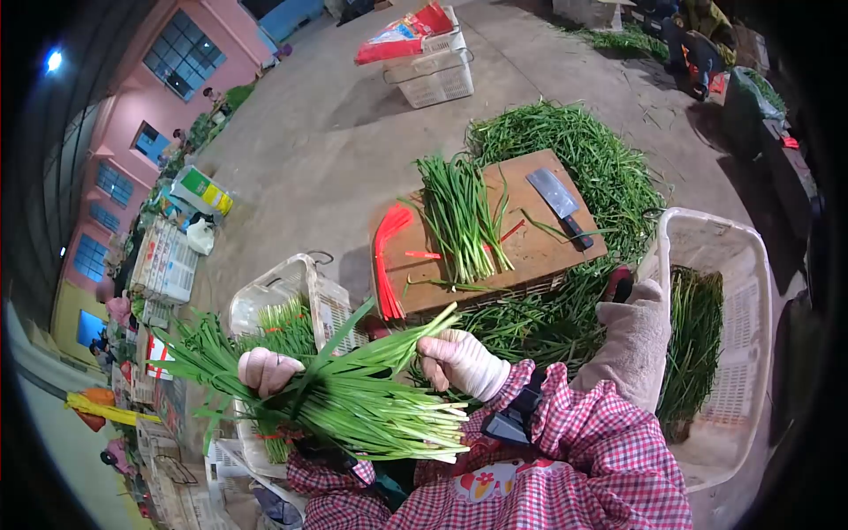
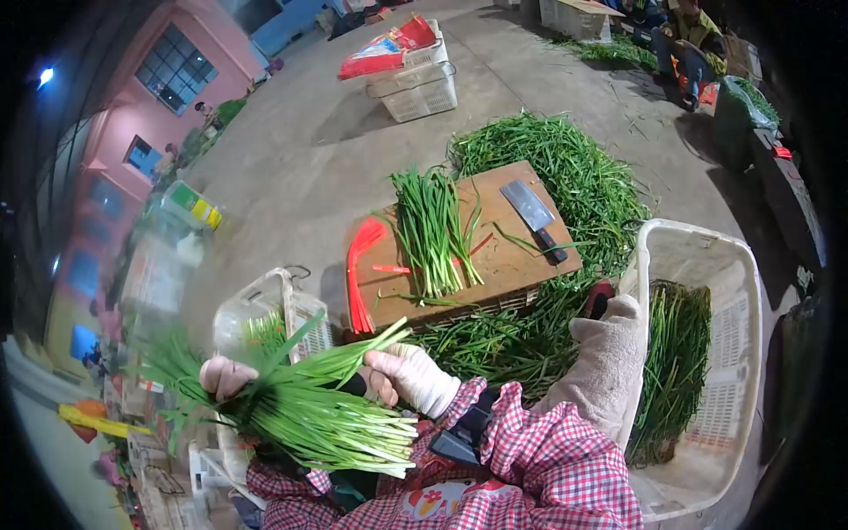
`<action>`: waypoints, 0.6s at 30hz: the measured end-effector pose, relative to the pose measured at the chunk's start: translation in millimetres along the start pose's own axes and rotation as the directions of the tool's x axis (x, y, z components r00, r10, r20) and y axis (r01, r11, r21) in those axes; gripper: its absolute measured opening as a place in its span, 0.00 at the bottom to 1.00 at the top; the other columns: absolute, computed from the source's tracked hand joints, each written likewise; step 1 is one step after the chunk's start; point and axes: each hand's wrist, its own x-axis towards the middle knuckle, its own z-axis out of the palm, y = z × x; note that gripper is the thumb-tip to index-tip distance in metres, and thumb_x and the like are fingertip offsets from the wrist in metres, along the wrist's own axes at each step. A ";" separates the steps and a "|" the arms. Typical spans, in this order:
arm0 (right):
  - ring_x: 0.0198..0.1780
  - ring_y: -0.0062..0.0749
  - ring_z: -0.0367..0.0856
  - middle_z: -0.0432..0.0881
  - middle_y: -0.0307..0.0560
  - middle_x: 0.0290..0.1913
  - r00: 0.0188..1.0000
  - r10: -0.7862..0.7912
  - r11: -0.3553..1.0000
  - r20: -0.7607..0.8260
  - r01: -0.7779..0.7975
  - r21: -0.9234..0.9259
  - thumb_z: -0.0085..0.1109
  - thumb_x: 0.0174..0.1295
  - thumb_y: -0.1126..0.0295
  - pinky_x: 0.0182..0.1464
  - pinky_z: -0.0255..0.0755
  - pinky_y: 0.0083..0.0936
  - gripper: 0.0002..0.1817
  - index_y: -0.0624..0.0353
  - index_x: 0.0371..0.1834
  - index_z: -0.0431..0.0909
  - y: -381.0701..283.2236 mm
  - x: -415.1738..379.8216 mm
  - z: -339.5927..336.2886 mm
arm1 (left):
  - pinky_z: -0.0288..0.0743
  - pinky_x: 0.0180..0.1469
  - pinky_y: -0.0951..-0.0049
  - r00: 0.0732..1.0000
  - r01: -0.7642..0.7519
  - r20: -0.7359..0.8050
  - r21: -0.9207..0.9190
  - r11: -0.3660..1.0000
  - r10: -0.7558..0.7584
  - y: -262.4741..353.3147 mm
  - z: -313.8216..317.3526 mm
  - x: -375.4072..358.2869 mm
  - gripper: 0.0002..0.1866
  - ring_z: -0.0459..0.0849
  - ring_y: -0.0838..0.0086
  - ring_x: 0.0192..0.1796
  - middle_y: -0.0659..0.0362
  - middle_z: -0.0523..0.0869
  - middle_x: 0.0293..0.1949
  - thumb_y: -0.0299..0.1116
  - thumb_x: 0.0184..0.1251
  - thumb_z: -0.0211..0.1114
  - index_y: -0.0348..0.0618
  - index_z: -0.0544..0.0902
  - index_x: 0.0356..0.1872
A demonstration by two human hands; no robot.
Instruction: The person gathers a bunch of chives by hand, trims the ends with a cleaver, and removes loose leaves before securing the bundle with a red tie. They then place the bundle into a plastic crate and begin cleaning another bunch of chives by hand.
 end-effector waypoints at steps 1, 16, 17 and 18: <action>0.16 0.25 0.73 0.77 0.42 0.17 0.997 -0.014 0.999 0.072 0.016 -0.028 0.60 0.64 0.57 0.19 0.65 0.20 0.16 0.58 0.27 0.78 2.9 -1.4 -4.5 | 0.63 0.32 0.80 1.000 -0.001 0.002 -0.004 1.000 0.001 0.4 -0.7 0.3 0.10 0.66 0.83 0.21 0.68 0.68 0.24 0.28 0.68 0.50 0.49 0.68 0.25; 0.22 0.22 0.78 0.81 0.41 0.23 0.858 0.366 0.832 0.360 -0.127 -0.541 0.61 0.63 0.61 0.25 0.71 0.20 0.13 0.62 0.33 0.81 -32.8 -45.6 -66.6 | 0.63 0.27 0.78 0.973 0.144 0.164 0.131 0.981 -0.165 -6.2 0.6 28.2 0.10 0.68 0.80 0.23 0.63 0.69 0.26 0.27 0.68 0.50 0.48 0.69 0.24; 0.22 0.22 0.78 0.81 0.41 0.23 0.847 0.410 0.792 0.338 -0.147 -0.592 0.61 0.63 0.61 0.25 0.71 0.20 0.13 0.62 0.34 0.81 -37.8 -47.9 -74.4 | 0.63 0.27 0.78 0.967 0.167 0.169 0.146 0.975 -0.191 -6.1 2.2 28.3 0.11 0.68 0.80 0.22 0.63 0.69 0.26 0.27 0.68 0.50 0.48 0.69 0.23; 0.23 0.21 0.78 0.81 0.41 0.23 0.835 0.453 0.749 0.312 -0.167 -0.641 0.61 0.63 0.61 0.26 0.71 0.20 0.13 0.62 0.35 0.81 -40.2 -51.4 -85.3 | 0.64 0.26 0.78 0.961 0.190 0.173 0.160 0.969 -0.217 -6.6 3.8 28.5 0.12 0.68 0.79 0.21 0.64 0.69 0.25 0.27 0.68 0.50 0.48 0.69 0.22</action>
